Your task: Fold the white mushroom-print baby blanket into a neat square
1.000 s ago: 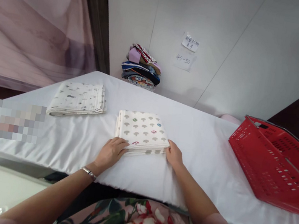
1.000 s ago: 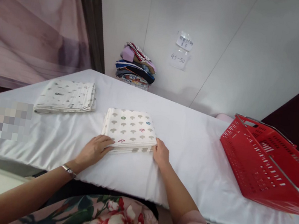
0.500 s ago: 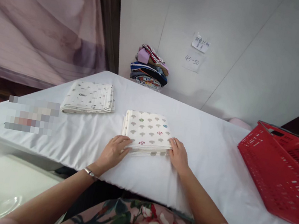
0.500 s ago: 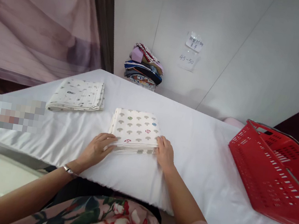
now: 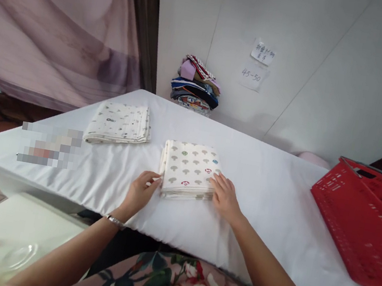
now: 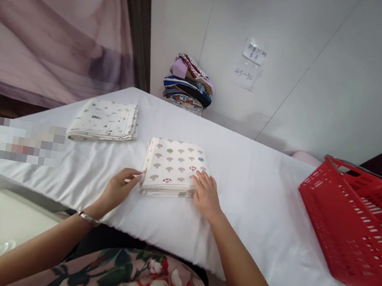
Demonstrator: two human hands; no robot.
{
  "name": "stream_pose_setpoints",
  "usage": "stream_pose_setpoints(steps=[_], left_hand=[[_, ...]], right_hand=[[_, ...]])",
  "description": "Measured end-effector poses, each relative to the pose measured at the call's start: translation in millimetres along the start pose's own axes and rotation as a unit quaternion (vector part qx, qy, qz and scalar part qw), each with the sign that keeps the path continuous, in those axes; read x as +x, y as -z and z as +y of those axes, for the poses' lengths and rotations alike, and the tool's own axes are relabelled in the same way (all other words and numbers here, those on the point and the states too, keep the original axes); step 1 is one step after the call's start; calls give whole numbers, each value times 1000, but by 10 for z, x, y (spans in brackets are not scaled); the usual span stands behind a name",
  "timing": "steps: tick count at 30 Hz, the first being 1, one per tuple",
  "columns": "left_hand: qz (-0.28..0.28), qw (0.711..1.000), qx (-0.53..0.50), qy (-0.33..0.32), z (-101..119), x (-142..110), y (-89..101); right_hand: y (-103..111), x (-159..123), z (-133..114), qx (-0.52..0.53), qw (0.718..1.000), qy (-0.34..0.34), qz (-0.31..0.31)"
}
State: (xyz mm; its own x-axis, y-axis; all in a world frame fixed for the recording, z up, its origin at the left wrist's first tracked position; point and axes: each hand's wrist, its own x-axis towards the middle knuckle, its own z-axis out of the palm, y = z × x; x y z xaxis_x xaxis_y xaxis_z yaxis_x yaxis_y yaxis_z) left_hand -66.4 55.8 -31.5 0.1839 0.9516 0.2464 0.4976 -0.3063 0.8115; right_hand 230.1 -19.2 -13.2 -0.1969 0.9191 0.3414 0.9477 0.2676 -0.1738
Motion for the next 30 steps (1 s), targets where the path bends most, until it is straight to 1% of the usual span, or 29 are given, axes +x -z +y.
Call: stream_pose_setpoints(steps=[2, 3, 5, 7, 9, 13, 16, 20, 22, 25, 26, 28, 30], left_hand=[[-13, 997, -6, 74, -32, -29, 15], [-29, 995, -2, 99, -30, -53, 23], [-62, 991, 24, 115, 16, -112, 29], [-79, 989, 67, 105, 106, -165, 9], [-83, 985, 115, 97, 203, -195, -40], [-70, 978, 172, 98, 308, -188, -162], [-48, 983, 147, 99, 306, -164, -195], [-30, 993, 64, 99, 266, -145, -134], [-39, 993, 51, 102, 225, -145, -93], [-60, 992, 59, 98, 145, -132, -49], [-55, 992, 61, 93, 123, -115, -37], [-17, 996, 61, 63, 104, -56, -14], [35, 997, 71, -2, 120, 25, -4]], right_hand=[[-31, 78, -127, 13, 999, 34, -5], [-53, 116, -186, 18, 999, 47, -8], [-96, 190, -297, 27, 997, 75, -14], [-130, 261, -398, 35, 993, 106, -26], [-162, 326, -483, 43, 989, 135, -41], [-271, 412, -564, 36, 989, 138, -43], [-365, 413, -538, 20, 990, 133, -39], [-428, 358, -463, 20, 990, 139, -29], [-442, 330, -437, 25, 989, 141, -19], [-466, 306, -426, 17, 988, 151, -13], [-474, 303, -427, 12, 988, 155, -12], [-489, 302, -437, 6, 987, 158, -15], [-495, 301, -457, 9, 988, 154, -24]])
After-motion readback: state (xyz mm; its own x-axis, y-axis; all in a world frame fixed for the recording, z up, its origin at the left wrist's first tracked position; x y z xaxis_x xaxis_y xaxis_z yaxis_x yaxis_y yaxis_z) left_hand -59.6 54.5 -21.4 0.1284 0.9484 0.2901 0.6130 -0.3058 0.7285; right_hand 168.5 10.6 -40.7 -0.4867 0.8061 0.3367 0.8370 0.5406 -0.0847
